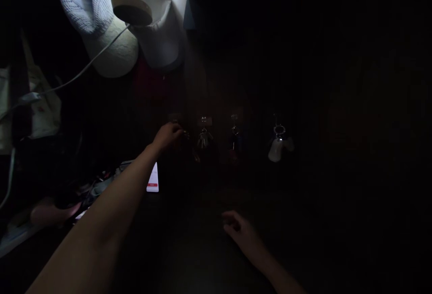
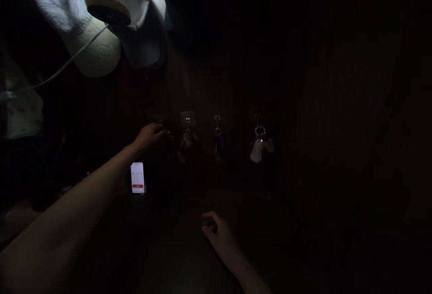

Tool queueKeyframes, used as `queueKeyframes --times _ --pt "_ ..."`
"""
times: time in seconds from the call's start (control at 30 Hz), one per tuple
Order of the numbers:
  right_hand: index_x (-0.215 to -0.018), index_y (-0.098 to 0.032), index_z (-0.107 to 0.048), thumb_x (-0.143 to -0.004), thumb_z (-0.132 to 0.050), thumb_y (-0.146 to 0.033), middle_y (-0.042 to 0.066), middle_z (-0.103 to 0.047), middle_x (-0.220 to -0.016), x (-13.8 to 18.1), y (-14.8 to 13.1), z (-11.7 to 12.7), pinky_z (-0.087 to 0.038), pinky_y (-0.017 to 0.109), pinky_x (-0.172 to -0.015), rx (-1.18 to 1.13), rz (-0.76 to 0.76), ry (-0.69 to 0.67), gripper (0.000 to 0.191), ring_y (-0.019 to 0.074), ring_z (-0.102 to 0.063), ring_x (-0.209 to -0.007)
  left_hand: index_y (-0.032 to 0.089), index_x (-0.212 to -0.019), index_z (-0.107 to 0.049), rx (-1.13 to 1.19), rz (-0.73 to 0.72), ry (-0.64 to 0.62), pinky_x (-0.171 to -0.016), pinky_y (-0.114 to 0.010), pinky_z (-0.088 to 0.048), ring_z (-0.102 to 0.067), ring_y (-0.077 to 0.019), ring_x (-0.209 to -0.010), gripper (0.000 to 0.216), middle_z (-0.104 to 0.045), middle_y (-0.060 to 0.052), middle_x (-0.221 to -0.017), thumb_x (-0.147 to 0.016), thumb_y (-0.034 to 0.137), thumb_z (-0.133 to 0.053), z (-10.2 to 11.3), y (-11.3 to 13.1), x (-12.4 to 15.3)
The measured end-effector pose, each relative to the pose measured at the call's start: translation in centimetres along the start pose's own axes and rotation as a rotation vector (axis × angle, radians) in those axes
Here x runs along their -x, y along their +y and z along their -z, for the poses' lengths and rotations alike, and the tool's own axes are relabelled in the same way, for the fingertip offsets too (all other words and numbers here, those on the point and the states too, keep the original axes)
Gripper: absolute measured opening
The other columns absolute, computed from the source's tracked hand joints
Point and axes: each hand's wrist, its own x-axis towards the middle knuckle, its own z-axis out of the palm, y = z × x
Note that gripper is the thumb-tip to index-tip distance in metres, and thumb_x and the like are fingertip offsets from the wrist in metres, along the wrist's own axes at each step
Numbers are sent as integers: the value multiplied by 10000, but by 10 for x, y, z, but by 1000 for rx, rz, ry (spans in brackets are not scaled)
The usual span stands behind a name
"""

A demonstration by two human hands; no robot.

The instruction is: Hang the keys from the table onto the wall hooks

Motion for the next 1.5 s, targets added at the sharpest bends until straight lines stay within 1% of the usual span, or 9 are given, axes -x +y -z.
queueKeyframes --times 0.23,0.4,0.53,0.67,0.83,0.97,1.13,1.27,1.5 --pt "-858 -217 -629 -734 -492 -321 23 -650 -813 2 -2 2 -431 273 -713 55 1 -45 212 182 -594 -796 195 -930 -689 48 143 30 -849 -318 -421 -565 -200 -891 303 -591 -50 -917 -786 328 -458 -4 -18 -17" --pt "-800 -211 -620 -740 -484 -294 24 -655 -821 1 -1 2 -419 281 -751 76 -2 -83 171 187 -594 -823 230 -968 -659 130 159 120 -896 -348 -402 -543 -207 -964 287 -580 -36 -932 -783 344 -472 -15 -30 -8" --pt "-790 -203 -614 -748 -467 -287 25 -651 -806 0 -1 2 -414 277 -738 85 -2 -96 174 181 -590 -805 258 -1027 -620 218 198 187 -917 -378 -395 -549 -207 -990 299 -573 -32 -985 -790 380 -484 -26 -28 6" --pt "-770 -203 -612 -746 -470 -273 15 -648 -791 1 -3 2 -410 267 -731 73 9 -91 160 171 -586 -792 259 -1155 -544 232 174 246 -926 -413 -395 -551 -228 -1017 405 -562 -54 -1052 -774 398 -530 -38 -21 22" --pt "-750 -195 -605 -752 -456 -266 9 -624 -735 3 -6 3 -403 254 -687 62 14 -96 164 158 -575 -740 253 -1329 -369 274 63 304 -979 -445 -367 -468 -252 -1167 593 -483 -90 -1262 -768 310 -553 -52 -18 40" --pt "-756 -191 -603 -749 -455 -266 9 -617 -720 2 -6 3 -400 249 -664 65 12 -96 166 151 -571 -716 239 -1403 -221 371 33 295 -1054 -441 -296 -361 -250 -1280 716 -366 -98 -1404 -773 288 -558 -60 -15 53" --pt "-757 -187 -610 -744 -455 -256 10 -626 -724 3 -5 2 -403 253 -691 90 41 -81 170 152 -577 -733 223 -1430 -119 460 140 240 -1083 -434 -259 -318 -242 -1315 762 -303 -100 -1456 -797 313 -534 -67 -12 74" --pt "-750 -188 -613 -746 -455 -257 5 -619 -699 4 -5 2 -404 254 -667 84 43 -64 172 149 -572 -699 223 -1419 -174 489 214 194 -1098 -428 -231 -273 -232 -1338 706 -273 -97 -1471 -812 347 -511 -77 -13 97" --pt "-717 -184 -594 -740 -473 -249 -5 -592 -634 5 -7 2 -388 233 -601 9 47 -52 140 129 -544 -628 218 -1370 -303 515 270 108 -1094 -435 -234 -310 -222 -1320 590 -343 -96 -1433 -825 356 -483 -96 -10 141"
